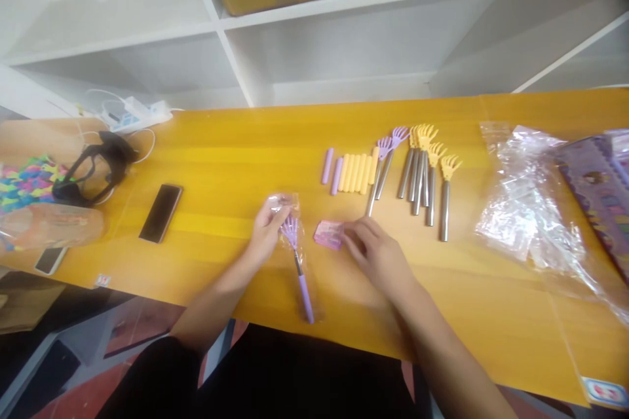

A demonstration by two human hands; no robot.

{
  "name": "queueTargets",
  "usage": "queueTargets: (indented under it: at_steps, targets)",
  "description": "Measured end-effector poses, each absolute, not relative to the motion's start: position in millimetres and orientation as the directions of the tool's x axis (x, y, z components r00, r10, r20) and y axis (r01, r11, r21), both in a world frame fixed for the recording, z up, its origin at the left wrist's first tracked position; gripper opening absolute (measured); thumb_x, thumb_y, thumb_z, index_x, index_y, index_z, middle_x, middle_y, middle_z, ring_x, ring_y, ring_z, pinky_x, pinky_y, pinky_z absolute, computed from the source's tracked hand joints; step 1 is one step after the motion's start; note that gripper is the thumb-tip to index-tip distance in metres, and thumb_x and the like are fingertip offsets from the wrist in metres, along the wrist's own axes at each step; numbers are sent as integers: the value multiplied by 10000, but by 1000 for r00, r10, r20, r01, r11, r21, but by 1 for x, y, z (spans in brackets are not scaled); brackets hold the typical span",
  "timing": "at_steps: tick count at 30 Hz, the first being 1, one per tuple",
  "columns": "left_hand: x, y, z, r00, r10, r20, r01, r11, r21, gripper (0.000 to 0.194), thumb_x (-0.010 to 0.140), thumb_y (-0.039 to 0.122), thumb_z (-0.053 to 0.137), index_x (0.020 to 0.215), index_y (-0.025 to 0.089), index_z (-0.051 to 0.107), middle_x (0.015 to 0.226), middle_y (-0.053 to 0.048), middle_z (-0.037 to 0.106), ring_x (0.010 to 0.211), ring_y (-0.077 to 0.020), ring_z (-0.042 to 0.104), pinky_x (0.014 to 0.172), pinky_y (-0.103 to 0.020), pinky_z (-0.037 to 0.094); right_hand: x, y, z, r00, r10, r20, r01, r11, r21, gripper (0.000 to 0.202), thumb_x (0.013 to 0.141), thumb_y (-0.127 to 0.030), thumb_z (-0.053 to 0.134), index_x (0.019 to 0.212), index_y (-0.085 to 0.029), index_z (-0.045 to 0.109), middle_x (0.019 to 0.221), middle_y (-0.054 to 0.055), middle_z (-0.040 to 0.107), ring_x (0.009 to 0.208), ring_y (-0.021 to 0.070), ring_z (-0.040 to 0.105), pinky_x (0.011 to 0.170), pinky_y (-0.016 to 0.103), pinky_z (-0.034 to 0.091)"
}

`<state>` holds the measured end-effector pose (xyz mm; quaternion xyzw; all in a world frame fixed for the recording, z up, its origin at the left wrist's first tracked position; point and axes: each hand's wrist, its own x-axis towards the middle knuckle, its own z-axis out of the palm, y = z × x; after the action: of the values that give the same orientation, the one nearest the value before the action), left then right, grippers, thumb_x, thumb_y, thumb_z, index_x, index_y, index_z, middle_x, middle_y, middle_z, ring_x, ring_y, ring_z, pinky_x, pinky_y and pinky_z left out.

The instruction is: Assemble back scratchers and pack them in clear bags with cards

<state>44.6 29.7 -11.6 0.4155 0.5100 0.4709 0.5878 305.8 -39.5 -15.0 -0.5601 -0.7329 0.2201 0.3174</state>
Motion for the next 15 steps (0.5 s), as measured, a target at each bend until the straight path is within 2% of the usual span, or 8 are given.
queueTargets:
  at_steps: [3, 6, 8, 12, 15]
  targets:
    - [51, 21, -10, 149, 979, -142, -82, 155, 984, 449, 968, 516, 787, 1292, 222, 686, 1045, -33, 702, 915, -154, 691, 873, -298, 591, 308, -36, -26, -130, 966, 225, 816, 234, -528, 412, 1095, -470, 598, 1411, -214, 668, 1165, 123, 689, 833, 218, 719, 617, 326, 579]
    - [55, 16, -8, 168, 978, -126, -29, 133, 991, 539, 1008, 494, 746, 1450, 226, 593, 1004, -29, 705, 937, -166, 693, 886, -298, 576, 304, -37, -32, -167, 959, 228, 843, 259, -472, 407, 1099, -462, 594, 1424, -229, 665, 1190, 120, 681, 827, 205, 722, 593, 308, 565]
    - [56, 15, -7, 174, 978, -115, -4, 117, 993, 573, 1021, 496, 727, 1501, 229, 564, 1039, -45, 726, 956, -177, 703, 901, -309, 573, 302, -38, -32, -161, 960, 230, 834, 258, -489, 353, 1101, -441, 595, 1370, -231, 685, 1185, 114, 682, 845, 203, 728, 611, 307, 571]
    - [56, 15, -9, 231, 970, -70, 59, 58, 997, 403, 1024, 488, 716, 1311, 206, 702, 1115, -80, 757, 1034, -203, 722, 964, -336, 565, 302, -38, -30, -135, 970, 200, 783, 228, -579, 288, 1090, -434, 622, 1272, -222, 693, 1160, 99, 692, 871, 216, 728, 650, 331, 580]
    - [56, 15, -11, 284, 955, -88, 55, 75, 996, 421, 994, 451, 761, 1327, 204, 689, 1123, -83, 774, 1065, -213, 737, 983, -346, 567, 304, -36, -26, -135, 974, 182, 718, 222, -659, 190, 1103, -387, 606, 1138, -220, 690, 1028, 68, 703, 814, 200, 702, 665, 330, 559]
